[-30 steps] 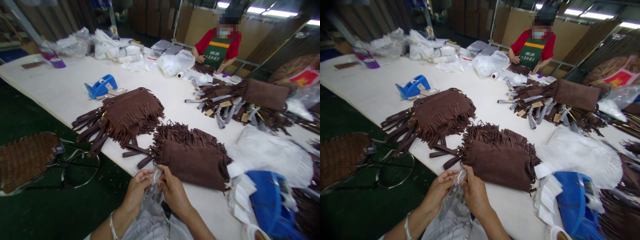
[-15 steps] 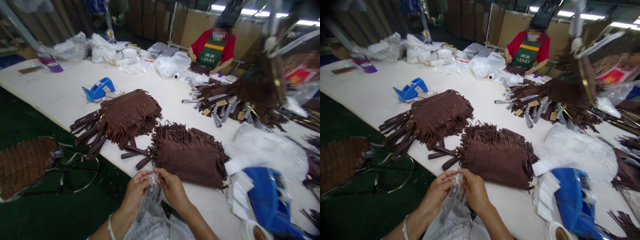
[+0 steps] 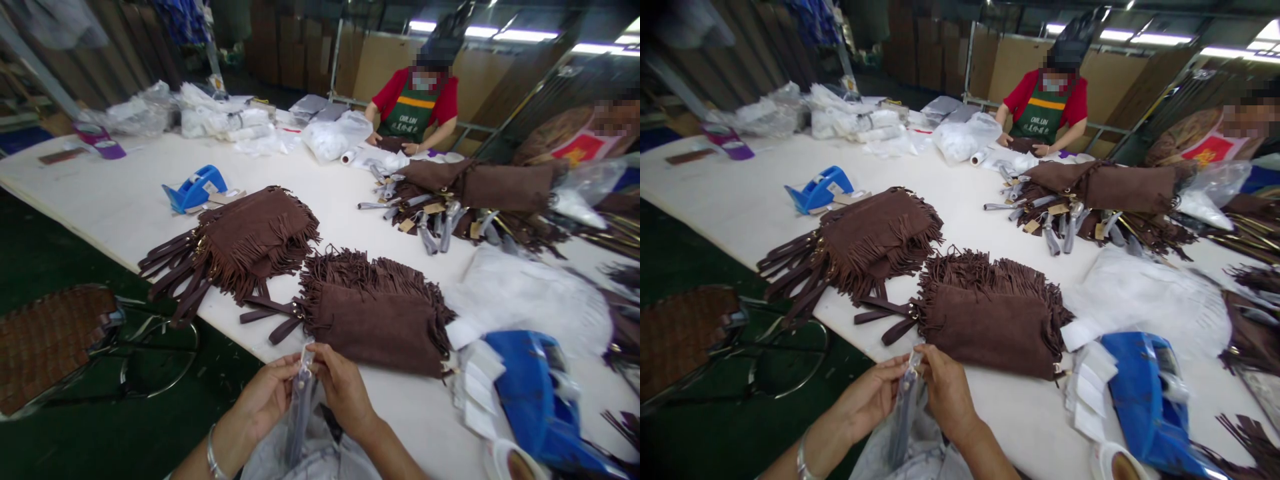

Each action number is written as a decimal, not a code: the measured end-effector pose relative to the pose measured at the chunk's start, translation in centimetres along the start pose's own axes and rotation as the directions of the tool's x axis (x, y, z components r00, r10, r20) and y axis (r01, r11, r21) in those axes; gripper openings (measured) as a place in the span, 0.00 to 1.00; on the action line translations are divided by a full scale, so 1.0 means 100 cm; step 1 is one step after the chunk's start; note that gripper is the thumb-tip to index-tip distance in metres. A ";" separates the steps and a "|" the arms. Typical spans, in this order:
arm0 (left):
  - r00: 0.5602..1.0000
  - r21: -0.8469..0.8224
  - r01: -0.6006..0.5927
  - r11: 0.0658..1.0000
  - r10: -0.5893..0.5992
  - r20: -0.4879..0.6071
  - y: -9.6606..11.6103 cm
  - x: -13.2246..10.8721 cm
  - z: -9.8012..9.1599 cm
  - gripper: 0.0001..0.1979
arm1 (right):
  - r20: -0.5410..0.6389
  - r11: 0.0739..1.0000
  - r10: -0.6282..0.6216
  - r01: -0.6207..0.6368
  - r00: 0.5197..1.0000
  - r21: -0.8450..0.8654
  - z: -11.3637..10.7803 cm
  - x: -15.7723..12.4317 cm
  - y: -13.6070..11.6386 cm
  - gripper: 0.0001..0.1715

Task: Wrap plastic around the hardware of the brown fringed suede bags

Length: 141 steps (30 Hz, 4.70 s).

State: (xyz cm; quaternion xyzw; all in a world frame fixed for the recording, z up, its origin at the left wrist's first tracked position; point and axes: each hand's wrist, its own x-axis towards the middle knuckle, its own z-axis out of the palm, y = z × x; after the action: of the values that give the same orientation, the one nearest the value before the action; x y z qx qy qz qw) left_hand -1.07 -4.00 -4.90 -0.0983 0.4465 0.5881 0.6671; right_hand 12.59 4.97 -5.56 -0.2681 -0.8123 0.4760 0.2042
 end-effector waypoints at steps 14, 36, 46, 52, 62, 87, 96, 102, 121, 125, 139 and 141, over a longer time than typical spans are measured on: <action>0.996 -0.111 0.076 0.991 -0.081 -0.037 -0.014 0.004 -0.005 0.06 | -0.004 0.972 0.171 -0.168 0.985 0.163 -0.002 0.004 -0.011 0.13; 0.962 0.098 -0.176 0.980 0.192 -0.196 -0.025 -0.002 0.007 0.12 | -0.054 0.629 0.528 -0.348 0.847 0.695 0.018 0.009 -0.007 0.15; 0.982 0.125 -0.044 0.991 0.066 -0.177 -0.021 -0.004 0.007 0.09 | -0.012 0.642 0.484 -0.346 0.875 0.685 0.020 0.003 -0.001 0.13; 0.979 0.275 -0.102 0.956 0.146 -0.141 -0.017 -0.007 0.012 0.08 | -0.085 0.895 0.364 -0.323 0.928 0.307 0.006 0.006 -0.010 0.06; 0.996 0.329 -0.085 0.940 0.082 0.021 -0.003 -0.012 0.010 0.13 | -0.001 0.932 0.332 -0.328 0.943 0.154 -0.011 0.020 -0.018 0.08; 0.991 0.305 -0.113 0.945 0.088 0.097 -0.005 -0.002 0.006 0.10 | 0.011 0.888 0.418 -0.411 0.908 0.206 -0.012 -0.012 -0.015 0.11; 0.984 0.433 -0.171 0.885 0.135 0.113 -0.009 -0.002 0.001 0.11 | -0.121 0.922 0.383 -0.371 0.916 0.106 0.002 -0.016 -0.018 0.09; 0.974 0.490 -0.224 0.842 0.215 0.074 -0.014 -0.002 0.004 0.14 | -0.143 0.915 0.403 -0.398 0.904 0.065 0.010 -0.019 -0.027 0.14; 0.972 0.371 -0.207 0.905 0.233 -0.024 -0.022 -0.003 -0.001 0.14 | -0.102 0.868 -0.088 0.026 0.991 -0.496 0.024 -0.036 -0.029 0.15; 0.997 0.227 -0.071 0.971 0.079 -0.026 -0.014 -0.006 -0.004 0.11 | 0.042 0.725 -0.144 0.135 0.989 -0.675 0.023 -0.032 -0.028 0.16; 0.998 0.243 -0.062 0.968 0.062 0.008 0.003 -0.009 -0.009 0.16 | -0.148 0.942 -0.102 0.047 0.984 -0.333 -0.026 -0.039 -0.020 0.28; 0.997 0.277 -0.063 0.959 0.071 -0.020 0.001 -0.009 -0.009 0.18 | -0.262 0.965 -0.063 -0.008 0.963 -0.260 -0.035 -0.051 -0.008 0.23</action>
State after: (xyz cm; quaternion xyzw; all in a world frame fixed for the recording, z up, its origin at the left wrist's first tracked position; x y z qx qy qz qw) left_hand -1.52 -5.21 -4.75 0.0021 0.5370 0.5408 0.6475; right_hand 18.39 3.76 -3.66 -0.3431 -0.8360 0.3223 0.2821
